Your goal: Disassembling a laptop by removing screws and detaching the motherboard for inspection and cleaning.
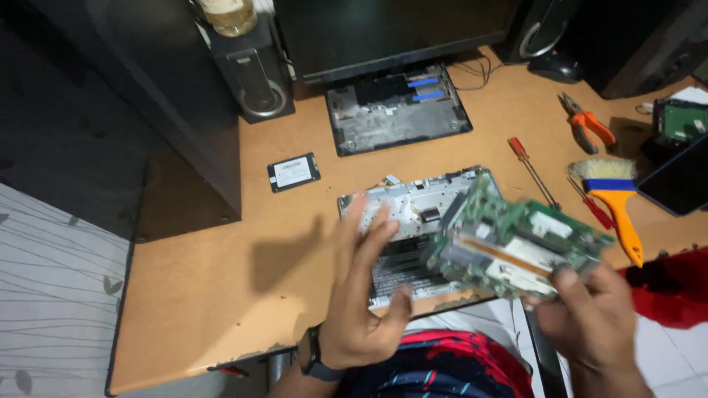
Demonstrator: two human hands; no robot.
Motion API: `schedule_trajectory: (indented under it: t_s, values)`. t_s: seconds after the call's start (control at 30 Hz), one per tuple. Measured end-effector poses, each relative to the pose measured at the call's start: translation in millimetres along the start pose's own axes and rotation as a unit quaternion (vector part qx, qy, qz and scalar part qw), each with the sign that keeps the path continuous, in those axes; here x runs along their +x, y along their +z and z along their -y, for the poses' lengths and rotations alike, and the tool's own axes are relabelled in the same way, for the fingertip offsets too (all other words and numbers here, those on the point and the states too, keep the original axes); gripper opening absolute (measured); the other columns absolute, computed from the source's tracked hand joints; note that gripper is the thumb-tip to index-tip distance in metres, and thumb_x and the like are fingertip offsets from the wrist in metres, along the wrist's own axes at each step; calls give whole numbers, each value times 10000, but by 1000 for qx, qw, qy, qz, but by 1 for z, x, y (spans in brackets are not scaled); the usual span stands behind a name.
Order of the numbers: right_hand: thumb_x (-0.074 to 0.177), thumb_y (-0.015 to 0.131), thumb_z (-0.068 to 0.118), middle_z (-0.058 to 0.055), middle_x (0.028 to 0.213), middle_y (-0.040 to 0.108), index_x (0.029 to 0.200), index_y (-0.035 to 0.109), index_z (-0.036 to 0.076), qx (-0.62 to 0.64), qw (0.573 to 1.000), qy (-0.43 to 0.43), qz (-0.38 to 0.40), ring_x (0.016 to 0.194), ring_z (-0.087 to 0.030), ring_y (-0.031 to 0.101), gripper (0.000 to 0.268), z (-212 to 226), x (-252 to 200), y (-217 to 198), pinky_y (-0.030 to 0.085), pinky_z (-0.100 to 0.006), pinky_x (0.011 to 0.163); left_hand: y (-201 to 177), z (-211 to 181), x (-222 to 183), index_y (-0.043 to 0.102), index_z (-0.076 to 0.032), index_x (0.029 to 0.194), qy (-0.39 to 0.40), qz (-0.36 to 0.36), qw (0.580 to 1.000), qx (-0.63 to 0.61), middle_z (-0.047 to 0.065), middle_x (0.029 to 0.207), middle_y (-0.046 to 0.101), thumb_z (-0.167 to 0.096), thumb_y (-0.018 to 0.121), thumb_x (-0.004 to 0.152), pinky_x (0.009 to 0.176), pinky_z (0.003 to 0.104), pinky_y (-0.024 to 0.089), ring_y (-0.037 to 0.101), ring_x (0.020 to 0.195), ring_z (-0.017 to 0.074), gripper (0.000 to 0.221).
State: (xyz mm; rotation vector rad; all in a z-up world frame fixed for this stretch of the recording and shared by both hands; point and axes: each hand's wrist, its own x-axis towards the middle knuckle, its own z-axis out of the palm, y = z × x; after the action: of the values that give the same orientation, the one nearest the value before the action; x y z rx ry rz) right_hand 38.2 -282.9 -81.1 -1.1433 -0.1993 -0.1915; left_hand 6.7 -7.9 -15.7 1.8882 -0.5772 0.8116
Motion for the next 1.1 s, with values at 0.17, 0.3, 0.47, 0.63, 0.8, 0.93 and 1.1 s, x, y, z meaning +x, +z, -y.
schedule_trajectory:
  t_s: [0.17,0.3,0.47,0.63,0.8,0.93,1.1]
  values:
    - [889,719,234,-285,1317,703,1349,593,-61,138,969,202,31,1052,-383,747,560,-28,-21,54,646,-310,582,46,29,-47,660,-67,753,-317,-32,847,-425,-42,710,559,-172,721,956,584,313,409,494,686,79,237]
    - [985,664,115,-252,1034,742,1061,655,-51,98,980,100,143,840,-314,706,182,-40,-24,51,606,-415,743,32,-7,3,610,-24,720,-226,-41,890,-394,104,599,629,-192,586,1036,469,350,625,683,521,251,358]
    - [905,673,140,-163,761,773,1038,729,-96,-173,981,56,65,614,-212,693,276,-6,-25,40,577,-342,583,13,-16,2,370,-194,572,-322,-10,915,-243,-40,523,277,-292,714,965,509,350,184,232,484,119,532]
    - [852,644,319,-102,810,750,941,778,-7,-327,944,24,32,689,-194,649,363,34,-34,53,493,-325,614,-1,-28,4,684,-138,792,-334,15,906,-260,-55,604,461,-285,743,951,494,317,259,353,543,81,224]
    - [895,594,228,-143,686,635,842,683,-82,-364,928,-23,-78,626,-211,555,327,42,-37,75,410,-315,590,13,-3,-6,557,-156,735,-269,-85,908,-310,-38,638,503,-211,813,873,538,295,426,502,585,96,296]
    - [947,555,211,-304,1117,681,1116,645,-120,-473,808,-350,34,1061,-445,686,382,39,-20,59,569,-508,979,22,24,-19,609,-5,1302,-253,-135,761,-583,231,1356,614,-275,602,1040,889,401,608,686,1101,354,377]
    - [994,562,6,-226,1091,729,969,770,-14,-523,719,-443,113,1071,-403,691,211,32,-3,58,570,-484,940,31,40,-38,590,50,860,-279,-149,622,-716,177,766,644,-47,485,1061,674,343,662,739,743,291,247]
